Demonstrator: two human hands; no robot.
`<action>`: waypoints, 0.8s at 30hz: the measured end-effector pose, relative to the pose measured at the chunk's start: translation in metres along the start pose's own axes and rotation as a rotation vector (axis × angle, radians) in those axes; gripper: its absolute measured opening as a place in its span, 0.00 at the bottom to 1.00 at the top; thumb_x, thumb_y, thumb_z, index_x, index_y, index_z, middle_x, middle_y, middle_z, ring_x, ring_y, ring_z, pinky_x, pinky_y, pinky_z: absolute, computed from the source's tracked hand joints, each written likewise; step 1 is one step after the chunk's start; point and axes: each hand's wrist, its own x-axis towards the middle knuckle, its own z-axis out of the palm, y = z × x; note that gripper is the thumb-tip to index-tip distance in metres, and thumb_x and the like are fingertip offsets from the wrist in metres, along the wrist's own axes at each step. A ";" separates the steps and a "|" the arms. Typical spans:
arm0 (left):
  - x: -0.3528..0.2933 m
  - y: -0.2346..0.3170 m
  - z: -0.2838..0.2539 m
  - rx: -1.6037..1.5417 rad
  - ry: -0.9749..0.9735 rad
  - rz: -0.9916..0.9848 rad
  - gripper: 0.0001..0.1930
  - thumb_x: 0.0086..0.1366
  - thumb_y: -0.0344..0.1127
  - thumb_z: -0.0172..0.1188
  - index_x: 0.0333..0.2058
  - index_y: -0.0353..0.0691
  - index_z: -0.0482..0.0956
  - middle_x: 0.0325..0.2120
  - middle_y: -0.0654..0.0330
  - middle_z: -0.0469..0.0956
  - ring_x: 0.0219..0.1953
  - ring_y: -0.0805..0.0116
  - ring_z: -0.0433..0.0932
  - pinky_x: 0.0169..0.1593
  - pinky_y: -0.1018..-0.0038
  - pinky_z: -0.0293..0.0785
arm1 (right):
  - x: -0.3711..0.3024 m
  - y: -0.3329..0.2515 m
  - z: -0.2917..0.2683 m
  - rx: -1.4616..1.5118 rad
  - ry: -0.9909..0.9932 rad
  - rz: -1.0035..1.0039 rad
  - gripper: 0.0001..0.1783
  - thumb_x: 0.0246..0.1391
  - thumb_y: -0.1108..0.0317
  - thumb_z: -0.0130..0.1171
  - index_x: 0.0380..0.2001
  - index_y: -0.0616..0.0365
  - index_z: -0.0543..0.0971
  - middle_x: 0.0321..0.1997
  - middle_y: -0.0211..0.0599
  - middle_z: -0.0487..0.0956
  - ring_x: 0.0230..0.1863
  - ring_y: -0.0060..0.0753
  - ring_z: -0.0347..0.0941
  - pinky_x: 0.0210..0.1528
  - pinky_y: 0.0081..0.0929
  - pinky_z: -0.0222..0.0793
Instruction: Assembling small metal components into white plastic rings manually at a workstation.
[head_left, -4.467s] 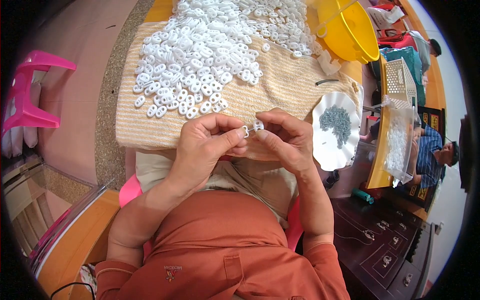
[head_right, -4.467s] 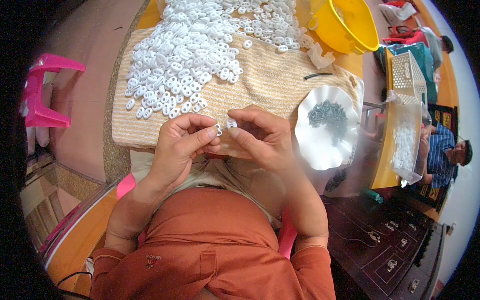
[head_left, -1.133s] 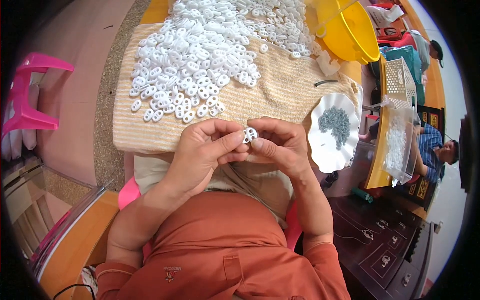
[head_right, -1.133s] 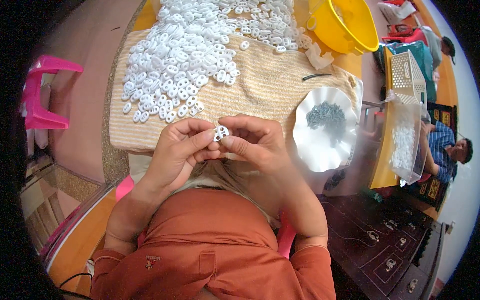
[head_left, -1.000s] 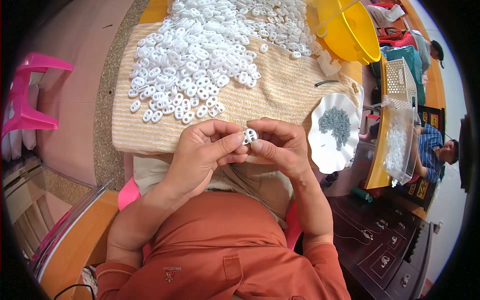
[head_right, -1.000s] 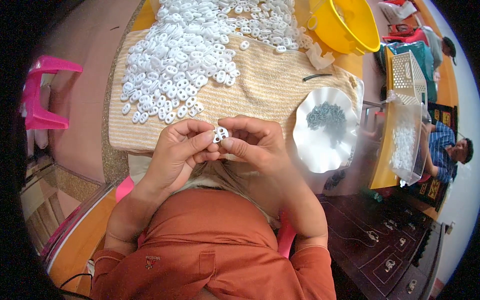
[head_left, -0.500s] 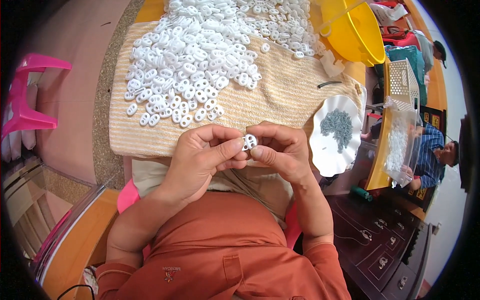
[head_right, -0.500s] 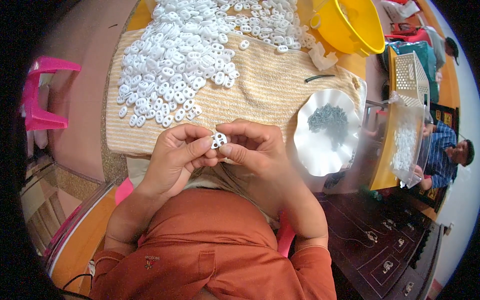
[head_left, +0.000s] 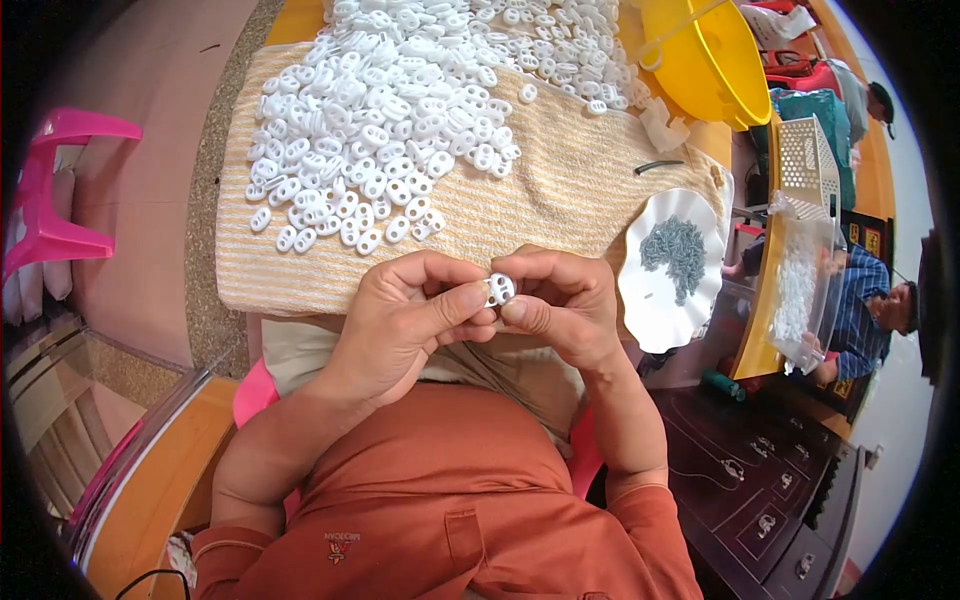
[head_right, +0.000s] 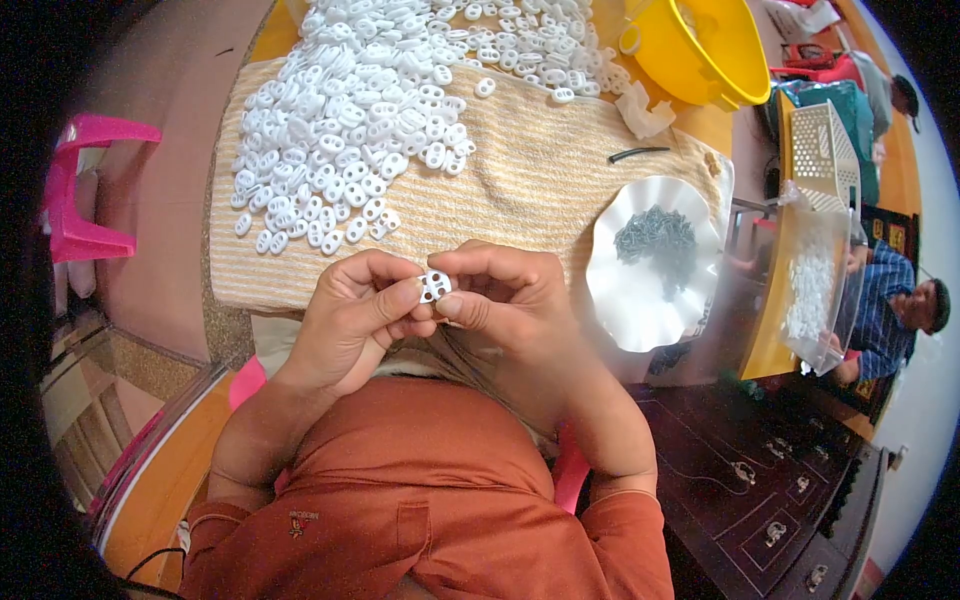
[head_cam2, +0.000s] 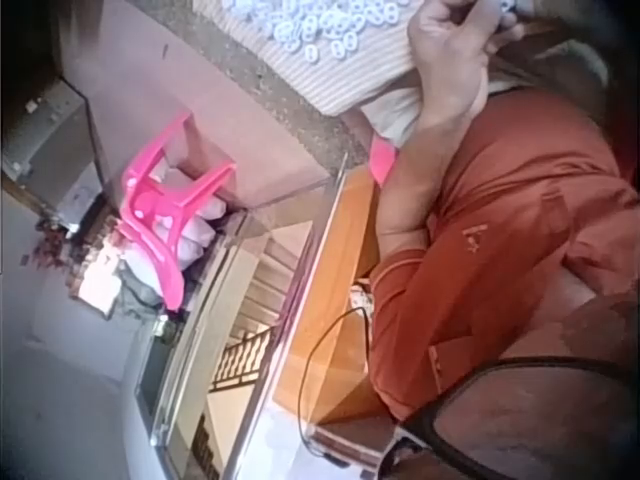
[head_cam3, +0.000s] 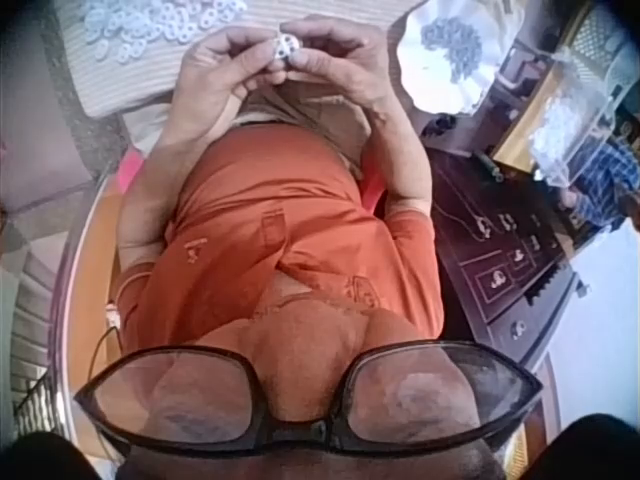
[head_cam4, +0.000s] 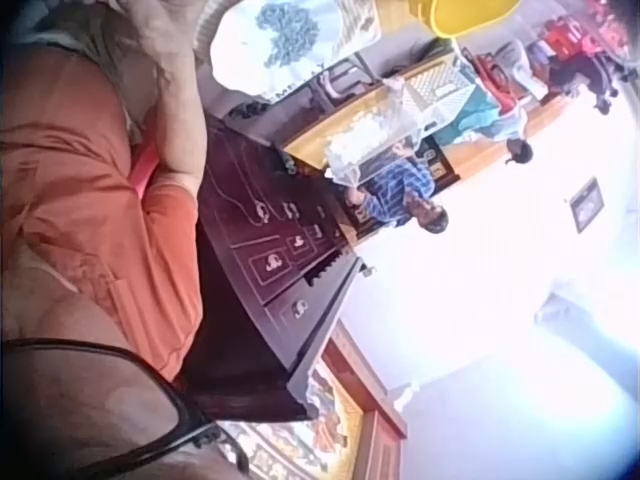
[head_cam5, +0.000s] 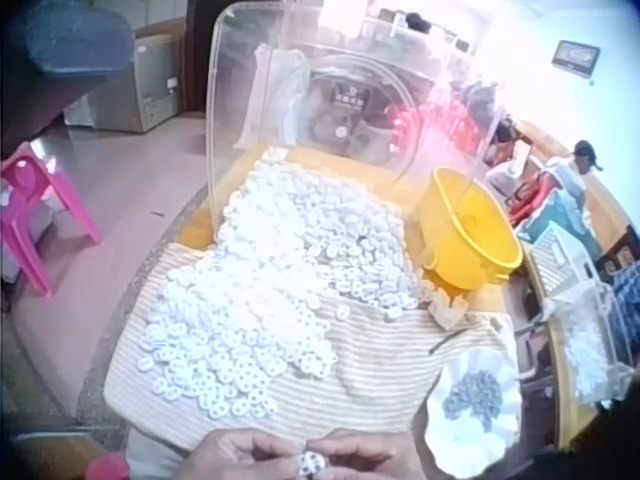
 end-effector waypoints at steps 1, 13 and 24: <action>0.000 0.000 -0.001 -0.013 -0.021 -0.003 0.07 0.64 0.27 0.59 0.40 0.34 0.77 0.33 0.58 0.80 0.34 0.73 0.80 0.39 0.77 0.81 | 0.000 0.000 0.000 -0.001 0.000 -0.001 0.18 0.49 0.84 0.60 0.47 0.70 0.76 0.40 0.42 0.77 0.42 0.30 0.77 0.43 0.23 0.78; 0.000 -0.001 0.006 -0.090 -0.106 -0.009 0.08 0.65 0.30 0.58 0.42 0.36 0.74 0.35 0.59 0.79 0.37 0.72 0.79 0.40 0.76 0.80 | 0.002 0.004 0.001 -0.059 -0.040 -0.168 0.17 0.49 0.78 0.64 0.44 0.68 0.78 0.43 0.42 0.72 0.42 0.30 0.73 0.45 0.22 0.76; -0.002 -0.008 0.004 -0.109 -0.118 0.000 0.06 0.65 0.29 0.59 0.38 0.37 0.73 0.33 0.60 0.78 0.35 0.72 0.79 0.40 0.76 0.80 | -0.003 0.003 0.005 -0.088 -0.026 -0.188 0.17 0.48 0.76 0.66 0.43 0.67 0.79 0.42 0.40 0.72 0.41 0.26 0.70 0.44 0.21 0.69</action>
